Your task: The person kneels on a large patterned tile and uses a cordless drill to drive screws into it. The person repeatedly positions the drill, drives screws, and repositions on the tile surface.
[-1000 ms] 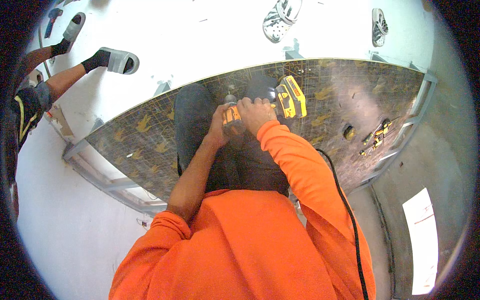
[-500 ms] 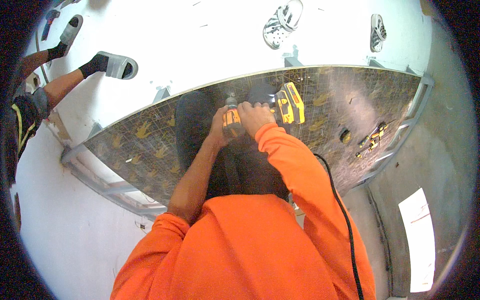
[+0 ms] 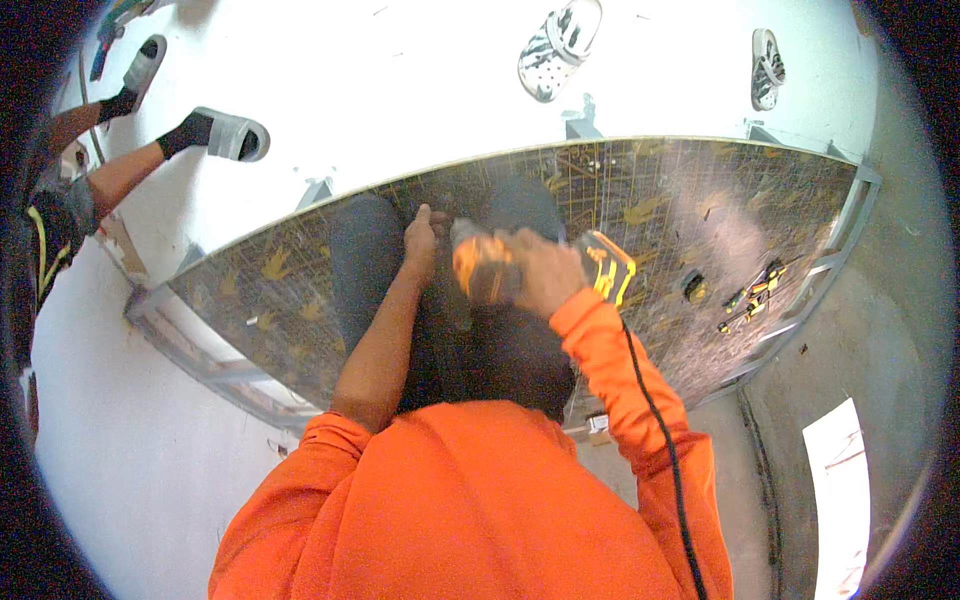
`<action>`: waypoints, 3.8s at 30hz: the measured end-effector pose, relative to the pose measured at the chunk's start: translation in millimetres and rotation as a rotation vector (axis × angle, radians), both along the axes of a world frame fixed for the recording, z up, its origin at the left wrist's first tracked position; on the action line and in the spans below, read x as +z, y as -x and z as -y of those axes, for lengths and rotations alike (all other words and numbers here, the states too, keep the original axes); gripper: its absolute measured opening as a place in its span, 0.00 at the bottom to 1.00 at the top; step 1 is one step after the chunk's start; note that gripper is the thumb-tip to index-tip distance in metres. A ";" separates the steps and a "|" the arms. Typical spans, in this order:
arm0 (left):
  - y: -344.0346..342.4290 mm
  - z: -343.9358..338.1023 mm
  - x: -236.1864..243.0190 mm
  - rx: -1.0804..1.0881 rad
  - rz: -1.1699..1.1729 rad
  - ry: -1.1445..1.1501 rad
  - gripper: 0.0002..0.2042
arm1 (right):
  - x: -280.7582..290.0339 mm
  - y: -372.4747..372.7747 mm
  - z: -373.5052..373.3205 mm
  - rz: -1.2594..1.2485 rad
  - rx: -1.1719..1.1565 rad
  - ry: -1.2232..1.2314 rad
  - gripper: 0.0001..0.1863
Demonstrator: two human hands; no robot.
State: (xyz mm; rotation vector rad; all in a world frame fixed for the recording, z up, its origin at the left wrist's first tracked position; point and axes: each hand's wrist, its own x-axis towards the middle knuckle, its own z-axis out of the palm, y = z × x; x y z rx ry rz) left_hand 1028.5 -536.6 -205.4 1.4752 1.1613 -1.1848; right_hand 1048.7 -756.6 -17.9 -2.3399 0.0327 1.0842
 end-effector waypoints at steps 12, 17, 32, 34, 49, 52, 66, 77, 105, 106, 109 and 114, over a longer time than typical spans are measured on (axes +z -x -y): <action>-69.0 -22.1 28.4 -0.308 0.695 0.328 0.18 | -50.7 -73.8 -31.1 0.015 0.045 0.177 0.28; -87.2 -35.4 39.2 -0.592 0.765 0.474 0.18 | -55.4 -76.9 -45.1 -0.070 0.019 0.220 0.27; -94.2 -38.5 35.5 -0.505 0.761 0.368 0.18 | -55.5 -102.1 -67.2 -0.167 -0.092 0.331 0.24; -94.1 -38.3 34.9 -0.536 0.781 0.364 0.19 | -54.3 -100.7 -67.2 -0.159 -0.052 0.314 0.22; -92.9 -46.3 43.9 -0.512 0.738 0.401 0.15 | -40.8 -92.4 -90.2 -0.111 0.426 0.471 0.31; -90.4 -43.0 36.7 -0.403 0.783 0.287 0.16 | -34.3 -93.9 -97.9 -0.127 0.452 0.496 0.30; -93.1 -46.6 31.2 0.163 0.667 0.483 0.17 | -42.0 -88.5 -85.0 -0.129 0.288 0.465 0.25; -82.8 -17.6 10.9 -0.471 0.645 0.017 0.17 | -42.0 -75.9 -71.1 -0.072 0.387 0.392 0.32; -98.3 10.8 20.0 -1.545 1.057 -0.051 0.34 | 6.0 73.0 16.1 0.205 -0.005 0.107 0.46; -89.4 6.9 19.4 -1.882 1.010 0.099 0.37 | 1.9 73.5 16.9 0.296 -0.065 0.078 0.44; -85.3 3.3 10.0 -1.903 1.096 0.137 0.34 | -7.4 73.1 16.4 0.337 -0.182 0.082 0.39; -126.7 1.5 -4.7 -1.037 0.821 -0.132 0.21 | -12.6 67.8 15.3 0.338 -0.210 0.050 0.39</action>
